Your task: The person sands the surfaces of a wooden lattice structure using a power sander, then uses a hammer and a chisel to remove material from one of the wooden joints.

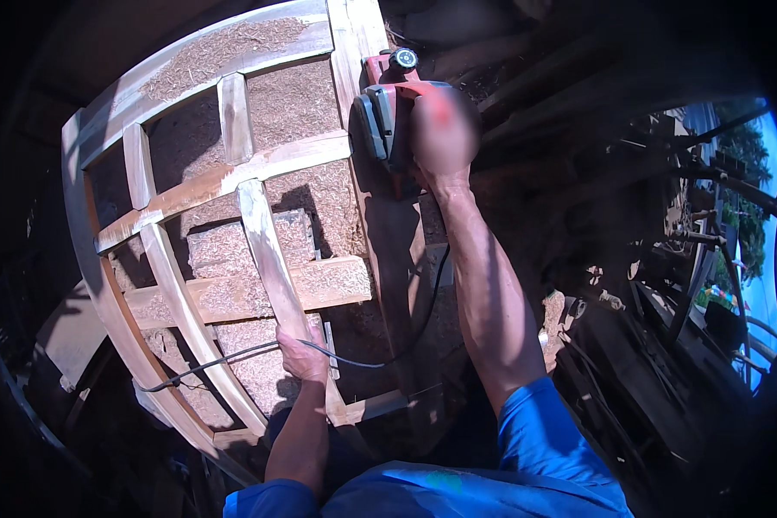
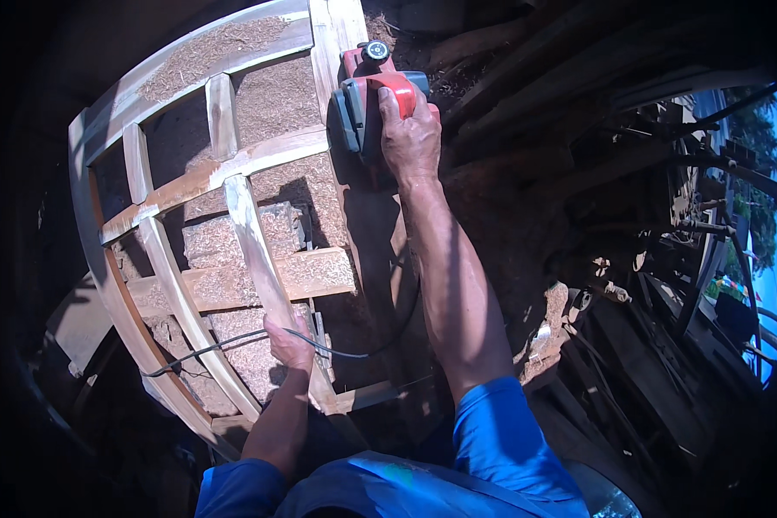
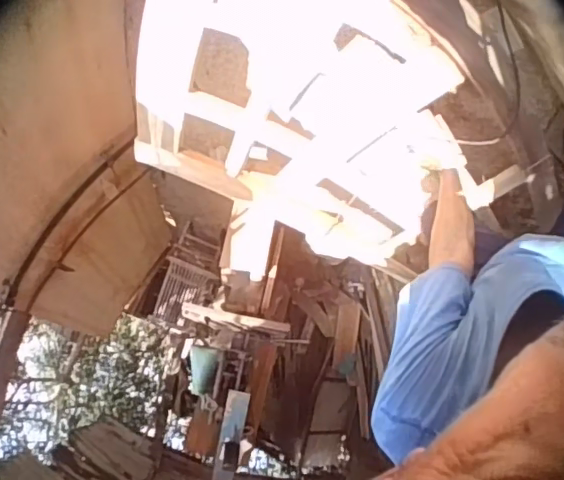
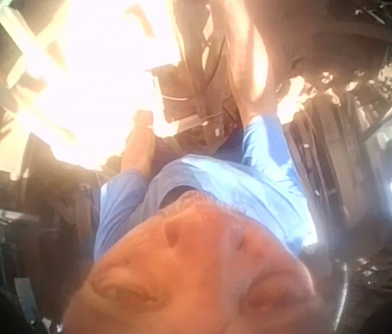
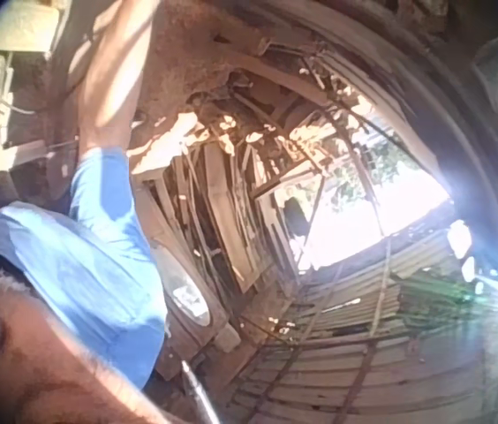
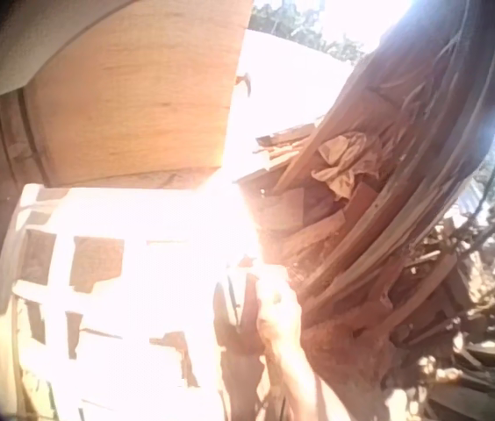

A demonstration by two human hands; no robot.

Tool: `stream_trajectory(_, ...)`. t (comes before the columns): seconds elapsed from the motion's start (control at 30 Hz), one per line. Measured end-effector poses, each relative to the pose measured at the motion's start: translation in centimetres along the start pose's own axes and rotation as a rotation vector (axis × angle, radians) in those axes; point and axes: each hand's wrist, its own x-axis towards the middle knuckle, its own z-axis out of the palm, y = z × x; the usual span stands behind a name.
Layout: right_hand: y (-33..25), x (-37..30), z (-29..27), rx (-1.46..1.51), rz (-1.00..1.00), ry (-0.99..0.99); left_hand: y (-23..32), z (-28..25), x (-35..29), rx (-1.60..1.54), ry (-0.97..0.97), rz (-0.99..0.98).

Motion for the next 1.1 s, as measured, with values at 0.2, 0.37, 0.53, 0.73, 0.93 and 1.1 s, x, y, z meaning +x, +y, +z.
stream_trajectory(0.2, -0.2, 4.6, 1.5, 0.042, -0.018, 0.027, 0.4, -0.1, 0.1, 0.046, -0.091, -0.063)
stream_trajectory(0.37, -1.0, 8.6, 2.7, 0.04, -0.098, 0.032, 0.7, -0.5, 0.2, 0.044, -0.125, -0.105)
stream_trajectory(0.53, -2.4, 12.5, 4.8, 0.059, -0.163, 0.001, 0.5, 0.0, 0.6, 0.029, -0.099, -0.135)
stream_trajectory(0.73, -5.0, 16.6, 5.6, 0.1, -0.122, -0.078, -0.4, 0.3, 0.2, 0.046, -0.094, -0.107)
stream_trajectory(0.93, -6.9, 20.5, 7.2, 0.078, -0.101, -0.082, -1.0, 0.9, 0.1, 0.023, -0.019, -0.056)
stream_trajectory(1.1, -8.1, 21.9, 12.0, -0.039, -0.183, -0.156, -2.0, 0.8, -2.2, 0.097, 0.071, -0.078)
